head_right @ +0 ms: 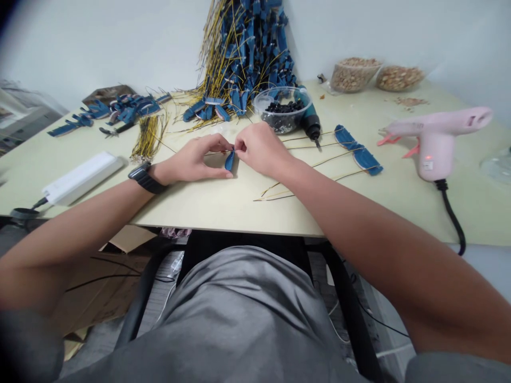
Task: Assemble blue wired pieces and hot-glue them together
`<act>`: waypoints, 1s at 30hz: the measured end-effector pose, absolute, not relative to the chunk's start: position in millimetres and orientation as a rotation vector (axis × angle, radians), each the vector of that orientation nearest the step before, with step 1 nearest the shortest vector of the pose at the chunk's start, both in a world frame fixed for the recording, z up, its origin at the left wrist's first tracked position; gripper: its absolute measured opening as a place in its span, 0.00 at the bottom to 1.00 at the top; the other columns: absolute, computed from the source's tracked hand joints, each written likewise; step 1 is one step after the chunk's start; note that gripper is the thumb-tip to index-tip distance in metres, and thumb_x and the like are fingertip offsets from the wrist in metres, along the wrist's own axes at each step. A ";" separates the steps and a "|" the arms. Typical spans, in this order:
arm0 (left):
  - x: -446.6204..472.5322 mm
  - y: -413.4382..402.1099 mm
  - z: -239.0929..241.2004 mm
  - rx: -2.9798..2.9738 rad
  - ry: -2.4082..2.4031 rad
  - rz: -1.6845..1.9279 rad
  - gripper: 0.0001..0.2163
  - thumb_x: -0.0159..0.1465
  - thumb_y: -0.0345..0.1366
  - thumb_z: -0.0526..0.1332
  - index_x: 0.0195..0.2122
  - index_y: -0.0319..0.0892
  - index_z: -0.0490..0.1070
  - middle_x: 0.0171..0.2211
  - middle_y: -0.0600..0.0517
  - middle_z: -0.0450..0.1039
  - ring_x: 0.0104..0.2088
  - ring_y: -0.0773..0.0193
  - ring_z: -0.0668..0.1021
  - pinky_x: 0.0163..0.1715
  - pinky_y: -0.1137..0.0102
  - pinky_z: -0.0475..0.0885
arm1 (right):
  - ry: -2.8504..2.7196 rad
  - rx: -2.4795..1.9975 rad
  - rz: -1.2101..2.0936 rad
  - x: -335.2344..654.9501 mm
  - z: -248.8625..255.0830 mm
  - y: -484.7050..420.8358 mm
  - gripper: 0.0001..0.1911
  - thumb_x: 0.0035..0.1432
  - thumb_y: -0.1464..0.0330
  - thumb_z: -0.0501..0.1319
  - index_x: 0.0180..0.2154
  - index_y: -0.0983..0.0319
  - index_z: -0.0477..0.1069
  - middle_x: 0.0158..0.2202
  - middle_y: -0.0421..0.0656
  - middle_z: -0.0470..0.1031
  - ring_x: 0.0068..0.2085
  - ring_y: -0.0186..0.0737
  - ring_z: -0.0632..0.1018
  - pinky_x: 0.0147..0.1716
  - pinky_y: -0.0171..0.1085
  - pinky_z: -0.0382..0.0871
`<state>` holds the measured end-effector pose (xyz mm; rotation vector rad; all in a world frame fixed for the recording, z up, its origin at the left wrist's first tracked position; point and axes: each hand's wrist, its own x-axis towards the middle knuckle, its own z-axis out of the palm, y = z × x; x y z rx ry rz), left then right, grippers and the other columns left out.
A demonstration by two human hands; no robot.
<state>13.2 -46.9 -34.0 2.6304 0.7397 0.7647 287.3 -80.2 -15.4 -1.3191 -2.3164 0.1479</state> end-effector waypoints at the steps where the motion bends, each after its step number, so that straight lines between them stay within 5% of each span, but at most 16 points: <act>1: 13.0 -46.0 -34.3 2.638 0.735 0.768 0.48 0.64 0.89 0.76 0.58 0.47 0.85 0.53 0.41 0.92 0.52 0.46 0.90 0.56 0.55 0.83 | -2.325 -1.311 0.134 287.2 -16.1 -79.4 0.14 0.77 0.75 0.70 0.48 0.57 0.97 0.50 0.52 0.95 0.53 0.61 0.90 0.60 0.55 0.80; 18: 12.0 -40.0 -36.3 2.664 0.727 0.807 0.47 0.62 0.90 0.78 0.55 0.48 0.87 0.48 0.42 0.92 0.52 0.44 0.91 0.56 0.52 0.86 | -2.373 -1.291 0.050 282.6 -16.6 -78.6 0.15 0.75 0.78 0.68 0.47 0.59 0.94 0.50 0.54 0.93 0.57 0.63 0.90 0.61 0.55 0.80; 30: 12.7 -30.6 -38.1 2.691 0.743 0.766 0.45 0.61 0.88 0.80 0.54 0.50 0.87 0.51 0.44 0.92 0.54 0.41 0.90 0.58 0.50 0.82 | -2.354 -1.307 0.115 283.4 -15.1 -76.8 0.10 0.75 0.71 0.71 0.46 0.56 0.94 0.52 0.56 0.94 0.55 0.67 0.90 0.63 0.60 0.82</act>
